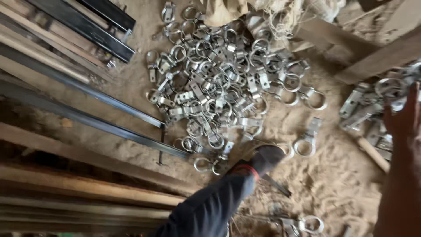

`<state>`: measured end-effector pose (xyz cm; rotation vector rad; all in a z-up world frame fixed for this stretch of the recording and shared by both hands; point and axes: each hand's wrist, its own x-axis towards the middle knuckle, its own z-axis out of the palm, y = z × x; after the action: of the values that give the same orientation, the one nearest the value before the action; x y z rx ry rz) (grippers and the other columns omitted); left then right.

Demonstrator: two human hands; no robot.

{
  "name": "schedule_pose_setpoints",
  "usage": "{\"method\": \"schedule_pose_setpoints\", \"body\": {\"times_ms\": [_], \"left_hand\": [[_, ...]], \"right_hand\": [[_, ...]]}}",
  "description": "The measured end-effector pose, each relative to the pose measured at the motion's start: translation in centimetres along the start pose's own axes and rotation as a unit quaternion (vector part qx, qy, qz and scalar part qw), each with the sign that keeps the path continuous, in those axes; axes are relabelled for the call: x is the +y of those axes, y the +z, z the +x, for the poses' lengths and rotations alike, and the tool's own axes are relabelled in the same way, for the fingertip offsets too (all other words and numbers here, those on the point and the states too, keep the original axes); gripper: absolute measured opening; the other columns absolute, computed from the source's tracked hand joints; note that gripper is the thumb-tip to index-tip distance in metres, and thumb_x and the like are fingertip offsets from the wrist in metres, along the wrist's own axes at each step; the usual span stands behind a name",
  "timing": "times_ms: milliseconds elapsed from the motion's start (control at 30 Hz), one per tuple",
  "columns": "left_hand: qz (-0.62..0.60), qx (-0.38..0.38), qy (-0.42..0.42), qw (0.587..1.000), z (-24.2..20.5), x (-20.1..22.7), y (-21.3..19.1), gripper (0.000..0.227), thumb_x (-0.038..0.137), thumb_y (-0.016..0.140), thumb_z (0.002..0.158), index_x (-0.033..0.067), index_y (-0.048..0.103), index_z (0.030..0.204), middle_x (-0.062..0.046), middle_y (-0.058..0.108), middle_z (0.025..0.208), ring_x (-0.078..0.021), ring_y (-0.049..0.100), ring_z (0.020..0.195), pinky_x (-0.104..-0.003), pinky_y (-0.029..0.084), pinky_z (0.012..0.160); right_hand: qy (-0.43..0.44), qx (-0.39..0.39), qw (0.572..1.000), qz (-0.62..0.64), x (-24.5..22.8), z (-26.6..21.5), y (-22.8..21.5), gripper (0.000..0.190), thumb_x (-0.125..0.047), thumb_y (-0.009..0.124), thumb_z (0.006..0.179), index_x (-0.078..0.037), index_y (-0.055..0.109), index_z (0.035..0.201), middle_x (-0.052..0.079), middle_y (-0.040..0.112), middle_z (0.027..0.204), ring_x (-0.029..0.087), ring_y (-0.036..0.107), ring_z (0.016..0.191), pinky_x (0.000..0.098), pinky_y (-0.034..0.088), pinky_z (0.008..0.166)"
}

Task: The person sits on the floor and uses a hammer to strike metal parts held in a vise. They repeatedly pick up metal pieces, position them in the vise, and hammer them into shape.

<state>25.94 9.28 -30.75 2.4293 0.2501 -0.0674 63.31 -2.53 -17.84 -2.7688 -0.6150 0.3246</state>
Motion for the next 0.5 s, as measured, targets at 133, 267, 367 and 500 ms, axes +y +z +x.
{"method": "schedule_pose_setpoints", "body": {"times_ms": [133,267,367,500], "left_hand": [[0.005,0.093,0.039,0.995,-1.6,-0.7,0.0,0.023,0.018,0.049,0.101,0.0072,0.067,0.11,-0.018,0.07,0.094,-0.0328,0.07,0.083,-0.048,0.054,0.072],[-0.082,0.184,0.098,0.975,-0.1,3.4,-2.2,0.02,0.019,0.053,0.098,0.0112,0.058,0.116,-0.017,0.059,0.11,-0.0323,0.061,0.097,-0.049,0.047,0.082],[-0.191,0.124,0.089,0.97,-2.1,15.6,-9.1,0.034,0.017,0.055,0.098,0.0137,0.046,0.13,-0.016,0.044,0.129,-0.0331,0.048,0.116,-0.053,0.036,0.096],[-0.244,0.073,0.145,0.956,-10.2,32.9,-23.5,0.058,0.016,0.057,0.098,0.0171,0.03,0.15,-0.015,0.024,0.155,-0.0341,0.029,0.142,-0.057,0.022,0.114]], "right_hand": [[0.017,0.013,1.0,0.014,-1.7,2.8,2.1,0.04,-0.021,0.068,0.106,0.006,0.064,0.136,0.022,0.072,0.112,0.033,0.072,0.097,0.0438,0.06,0.088],[0.03,0.044,0.998,0.026,-1.0,-0.6,-2.7,0.035,-0.016,0.067,0.108,0.007,0.066,0.134,0.021,0.072,0.112,0.031,0.073,0.096,0.0417,0.061,0.087],[0.041,0.117,0.99,0.063,-0.6,-8.6,-13.3,0.032,-0.013,0.067,0.109,0.008,0.067,0.133,0.019,0.072,0.112,0.029,0.073,0.096,0.0401,0.061,0.086],[0.078,0.205,0.949,0.227,-6.8,-28.7,-26.1,0.027,-0.008,0.066,0.111,0.01,0.069,0.131,0.018,0.072,0.113,0.027,0.073,0.096,0.0381,0.062,0.086]]}}
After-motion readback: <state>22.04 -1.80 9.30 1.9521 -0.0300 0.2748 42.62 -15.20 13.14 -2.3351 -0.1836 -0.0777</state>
